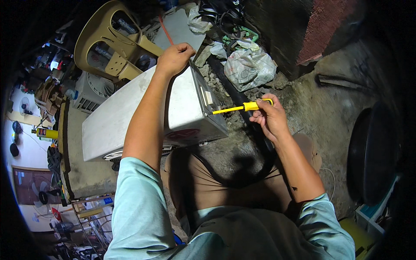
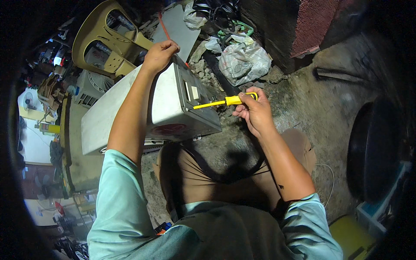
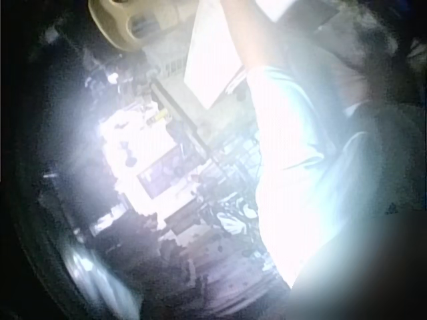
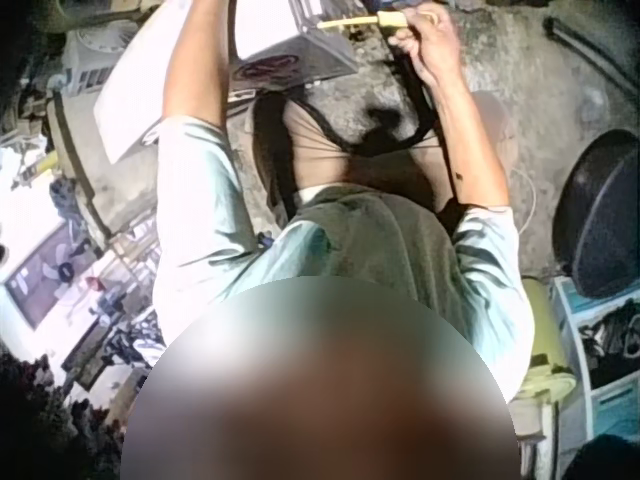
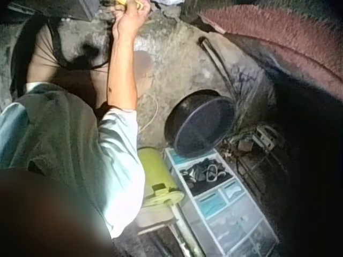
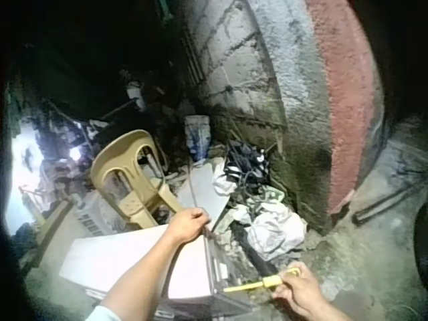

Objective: The person removes the front cover of a portable air conditioner using a yellow screwdriver, then detaches the fan blade from the motor shaft. The unit is placed on the floor in a cluttered workshop, and the removed parts are set aside.

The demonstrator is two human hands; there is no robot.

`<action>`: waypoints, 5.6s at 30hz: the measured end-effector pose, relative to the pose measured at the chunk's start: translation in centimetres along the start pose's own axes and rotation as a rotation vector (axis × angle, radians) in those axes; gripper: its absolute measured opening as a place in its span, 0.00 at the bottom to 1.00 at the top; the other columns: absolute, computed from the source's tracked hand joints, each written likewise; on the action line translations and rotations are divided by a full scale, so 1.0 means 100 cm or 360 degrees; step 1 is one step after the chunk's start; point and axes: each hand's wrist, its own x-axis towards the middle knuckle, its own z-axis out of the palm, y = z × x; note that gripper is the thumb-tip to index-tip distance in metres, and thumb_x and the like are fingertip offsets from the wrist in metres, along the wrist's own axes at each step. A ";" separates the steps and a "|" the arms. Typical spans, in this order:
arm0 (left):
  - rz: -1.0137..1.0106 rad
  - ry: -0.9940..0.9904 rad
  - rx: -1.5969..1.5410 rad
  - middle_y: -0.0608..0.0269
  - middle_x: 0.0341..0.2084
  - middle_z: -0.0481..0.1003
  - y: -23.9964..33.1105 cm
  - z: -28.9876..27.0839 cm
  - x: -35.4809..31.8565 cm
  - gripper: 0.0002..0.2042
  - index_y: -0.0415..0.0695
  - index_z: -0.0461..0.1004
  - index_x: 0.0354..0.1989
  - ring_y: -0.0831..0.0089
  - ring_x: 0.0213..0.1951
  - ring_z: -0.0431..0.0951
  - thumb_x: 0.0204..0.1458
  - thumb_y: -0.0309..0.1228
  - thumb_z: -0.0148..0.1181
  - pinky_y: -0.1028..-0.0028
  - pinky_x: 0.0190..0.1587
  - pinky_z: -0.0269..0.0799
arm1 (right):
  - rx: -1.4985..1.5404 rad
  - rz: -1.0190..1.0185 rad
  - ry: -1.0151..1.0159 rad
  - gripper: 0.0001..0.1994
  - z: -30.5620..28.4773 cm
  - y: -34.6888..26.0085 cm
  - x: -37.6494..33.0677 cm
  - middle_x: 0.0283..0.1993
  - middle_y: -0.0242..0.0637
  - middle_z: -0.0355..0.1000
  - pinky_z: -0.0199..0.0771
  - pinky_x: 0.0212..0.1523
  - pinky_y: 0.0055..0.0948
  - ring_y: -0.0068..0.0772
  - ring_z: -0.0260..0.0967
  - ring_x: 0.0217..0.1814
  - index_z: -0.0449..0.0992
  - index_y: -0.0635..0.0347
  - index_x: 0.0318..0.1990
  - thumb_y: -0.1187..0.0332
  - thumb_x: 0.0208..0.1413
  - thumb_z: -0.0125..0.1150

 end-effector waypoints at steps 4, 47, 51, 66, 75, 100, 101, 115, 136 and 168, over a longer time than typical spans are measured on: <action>-0.0020 -0.0047 0.0076 0.61 0.34 0.83 -0.007 0.000 0.004 0.16 0.52 0.82 0.41 0.61 0.39 0.82 0.57 0.49 0.56 0.66 0.44 0.73 | -0.0015 0.0095 0.0030 0.13 -0.007 0.005 0.002 0.36 0.39 0.71 0.83 0.27 0.36 0.29 0.74 0.24 0.63 0.54 0.49 0.72 0.64 0.63; 0.0074 -0.0021 0.0018 0.64 0.31 0.81 -0.002 0.000 0.004 0.15 0.44 0.82 0.40 0.72 0.36 0.79 0.58 0.42 0.56 0.72 0.45 0.72 | -0.1311 0.0260 -0.0062 0.29 0.016 -0.075 0.002 0.12 0.33 0.66 0.62 0.10 0.22 0.22 0.62 0.08 0.73 0.62 0.31 0.40 0.66 0.55; 0.0055 -0.0037 0.0040 0.61 0.31 0.82 -0.005 0.000 0.006 0.17 0.47 0.83 0.41 0.67 0.36 0.80 0.56 0.46 0.57 0.70 0.45 0.72 | -0.1119 0.0273 -0.0215 0.23 0.008 -0.072 0.014 0.16 0.29 0.66 0.61 0.11 0.21 0.17 0.59 0.11 0.73 0.59 0.34 0.45 0.65 0.60; 0.0321 0.0072 -0.0323 0.66 0.30 0.81 -0.021 -0.003 0.012 0.11 0.38 0.81 0.38 0.76 0.35 0.77 0.60 0.33 0.58 0.77 0.44 0.71 | -0.1216 -0.0029 -0.0663 0.16 -0.023 -0.058 0.017 0.40 0.32 0.70 0.77 0.36 0.24 0.20 0.70 0.34 0.73 0.60 0.48 0.58 0.64 0.65; 0.0462 0.0485 -0.0328 0.64 0.35 0.81 0.025 -0.009 -0.043 0.11 0.38 0.81 0.44 0.78 0.38 0.78 0.63 0.32 0.58 0.78 0.45 0.72 | -0.0825 0.0313 -0.0492 0.19 -0.016 -0.059 0.012 0.23 0.32 0.67 0.71 0.15 0.20 0.17 0.57 0.11 0.72 0.59 0.51 0.51 0.69 0.56; 0.1208 -0.0074 0.1061 0.62 0.33 0.69 0.101 0.003 -0.171 0.12 0.46 0.77 0.26 0.60 0.38 0.70 0.37 0.37 0.73 0.65 0.38 0.76 | -0.0607 -0.0230 -0.0973 0.15 -0.019 -0.056 0.032 0.43 0.32 0.74 0.78 0.34 0.17 0.18 0.73 0.31 0.72 0.60 0.49 0.60 0.65 0.65; 0.1203 -0.0079 0.1062 0.62 0.33 0.69 0.101 0.003 -0.170 0.12 0.46 0.77 0.26 0.60 0.38 0.70 0.37 0.37 0.73 0.65 0.39 0.76 | -0.0731 -0.0090 -0.0812 0.15 -0.021 -0.055 0.031 0.40 0.31 0.74 0.77 0.32 0.17 0.17 0.73 0.29 0.72 0.59 0.49 0.59 0.66 0.64; 0.1150 -0.0047 0.1069 0.63 0.32 0.68 0.100 0.005 -0.171 0.10 0.46 0.79 0.25 0.61 0.38 0.71 0.38 0.36 0.72 0.67 0.37 0.76 | -0.1421 0.0274 -0.0612 0.17 -0.021 -0.063 0.033 0.39 0.30 0.72 0.70 0.26 0.18 0.17 0.69 0.26 0.72 0.58 0.48 0.52 0.69 0.58; 0.1126 -0.0070 0.1112 0.61 0.33 0.69 0.101 0.006 -0.172 0.13 0.44 0.78 0.26 0.60 0.40 0.71 0.36 0.36 0.74 0.66 0.39 0.77 | -0.1143 0.0023 -0.0633 0.16 -0.022 -0.055 0.030 0.28 0.30 0.72 0.70 0.26 0.22 0.18 0.69 0.26 0.73 0.57 0.44 0.52 0.69 0.57; 0.1133 -0.0033 0.1123 0.61 0.32 0.68 0.105 0.009 -0.172 0.11 0.45 0.78 0.26 0.59 0.39 0.70 0.36 0.34 0.73 0.65 0.35 0.77 | -0.0319 -0.0240 -0.0999 0.12 -0.014 -0.057 0.029 0.41 0.29 0.73 0.74 0.35 0.19 0.16 0.70 0.42 0.74 0.56 0.45 0.59 0.63 0.67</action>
